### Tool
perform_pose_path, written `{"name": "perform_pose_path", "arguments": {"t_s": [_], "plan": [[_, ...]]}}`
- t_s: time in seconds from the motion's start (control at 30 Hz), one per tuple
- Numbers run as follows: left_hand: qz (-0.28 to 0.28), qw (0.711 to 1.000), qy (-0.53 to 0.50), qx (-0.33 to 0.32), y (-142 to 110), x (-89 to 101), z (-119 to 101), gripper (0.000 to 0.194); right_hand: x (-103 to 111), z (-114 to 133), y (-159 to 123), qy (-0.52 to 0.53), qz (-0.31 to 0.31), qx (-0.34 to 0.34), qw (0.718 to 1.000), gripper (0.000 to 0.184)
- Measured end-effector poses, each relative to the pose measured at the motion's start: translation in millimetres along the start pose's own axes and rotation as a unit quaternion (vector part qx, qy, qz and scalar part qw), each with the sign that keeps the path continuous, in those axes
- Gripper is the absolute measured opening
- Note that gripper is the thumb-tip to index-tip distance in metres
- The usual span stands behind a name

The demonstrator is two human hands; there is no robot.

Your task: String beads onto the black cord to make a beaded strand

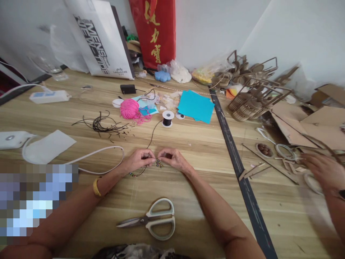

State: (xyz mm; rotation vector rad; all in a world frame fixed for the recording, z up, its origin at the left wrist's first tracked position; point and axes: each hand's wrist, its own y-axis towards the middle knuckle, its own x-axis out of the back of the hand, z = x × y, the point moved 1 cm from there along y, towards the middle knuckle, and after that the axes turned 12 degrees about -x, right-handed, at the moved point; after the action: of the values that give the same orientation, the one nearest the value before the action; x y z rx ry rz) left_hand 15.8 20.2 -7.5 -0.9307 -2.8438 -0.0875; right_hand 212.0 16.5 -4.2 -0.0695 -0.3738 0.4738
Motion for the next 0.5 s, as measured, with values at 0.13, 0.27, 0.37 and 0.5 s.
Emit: {"name": "perform_pose_path", "arguments": {"t_s": [0.13,0.27,0.37,0.5], "plan": [[0.001,1.0,0.006,-0.003,-0.1,0.2,-1.2,0.019,-0.4,3.8,-0.5,0.004,-0.002,-0.017,1.0,0.034],[0.005,1.0,0.005,-0.01,0.1,0.5,-2.2,0.017,-0.3,3.5,-0.6,0.004,-0.008,-0.018,1.0,0.035],[0.005,1.0,0.006,-0.02,0.0,0.9,-1.2,0.017,0.3,1.2,-1.0,0.0,-0.009,-0.017,1.0,0.034],[0.003,1.0,-0.004,-0.016,-0.3,1.3,-1.5,0.02,1.2,-0.1,-2.1,0.015,-0.002,-0.022,1.0,0.035]]}}
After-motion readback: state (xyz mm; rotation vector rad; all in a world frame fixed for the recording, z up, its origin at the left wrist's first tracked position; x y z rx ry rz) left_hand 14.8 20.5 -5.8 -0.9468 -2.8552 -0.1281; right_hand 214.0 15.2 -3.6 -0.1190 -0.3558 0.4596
